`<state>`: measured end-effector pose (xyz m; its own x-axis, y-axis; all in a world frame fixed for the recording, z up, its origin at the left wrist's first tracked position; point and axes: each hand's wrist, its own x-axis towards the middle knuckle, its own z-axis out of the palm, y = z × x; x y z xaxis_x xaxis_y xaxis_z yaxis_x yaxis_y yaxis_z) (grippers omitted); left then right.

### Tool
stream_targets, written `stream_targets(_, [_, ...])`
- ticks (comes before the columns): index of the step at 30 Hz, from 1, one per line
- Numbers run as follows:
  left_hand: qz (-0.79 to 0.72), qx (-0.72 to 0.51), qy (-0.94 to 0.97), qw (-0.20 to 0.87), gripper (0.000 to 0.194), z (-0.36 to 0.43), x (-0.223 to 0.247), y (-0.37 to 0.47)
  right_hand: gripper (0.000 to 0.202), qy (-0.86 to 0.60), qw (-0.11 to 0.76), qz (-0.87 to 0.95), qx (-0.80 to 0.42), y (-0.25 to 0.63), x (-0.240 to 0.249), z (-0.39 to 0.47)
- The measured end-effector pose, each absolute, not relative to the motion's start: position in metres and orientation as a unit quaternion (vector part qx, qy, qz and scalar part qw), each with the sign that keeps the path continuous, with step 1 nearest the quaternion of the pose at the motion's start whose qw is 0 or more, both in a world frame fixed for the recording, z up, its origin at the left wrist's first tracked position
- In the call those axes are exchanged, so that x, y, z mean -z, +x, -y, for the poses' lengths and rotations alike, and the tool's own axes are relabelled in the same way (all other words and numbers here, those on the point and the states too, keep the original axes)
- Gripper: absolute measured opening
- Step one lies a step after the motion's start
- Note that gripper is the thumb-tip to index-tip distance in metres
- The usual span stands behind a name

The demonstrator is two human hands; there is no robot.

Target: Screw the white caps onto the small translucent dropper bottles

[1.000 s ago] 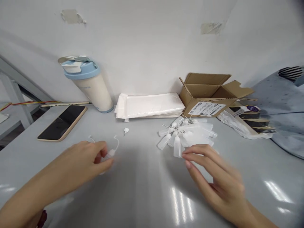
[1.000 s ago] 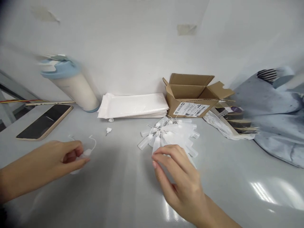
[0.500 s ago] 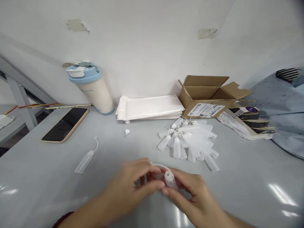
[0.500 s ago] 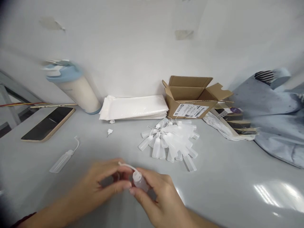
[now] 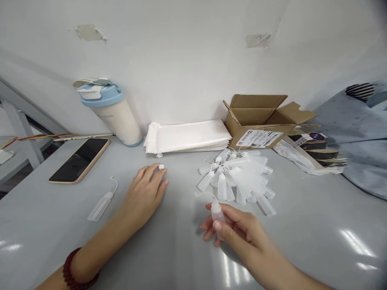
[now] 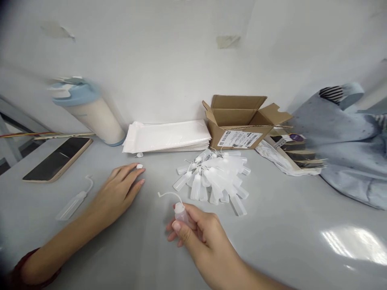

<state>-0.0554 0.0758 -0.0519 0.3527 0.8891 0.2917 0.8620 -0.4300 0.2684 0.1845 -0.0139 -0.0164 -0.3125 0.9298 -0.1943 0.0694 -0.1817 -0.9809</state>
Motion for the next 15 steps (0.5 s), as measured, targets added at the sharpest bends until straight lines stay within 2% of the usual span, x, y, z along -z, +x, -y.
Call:
stream_targets(6, [-0.523, -0.241, 0.815, 0.072, 0.022, -0.063, 0.043, -0.043, 0.026, -0.468, 0.350, 0.528, -0.616, 0.185, 0.016, 0.013])
stream_targets(15, [-0.439, -0.261, 0.822, 0.250, 0.011, -0.016, 0.027, -0.018, 0.025, -0.500, 0.312, 0.575, -0.567, 0.185, 0.018, 0.011])
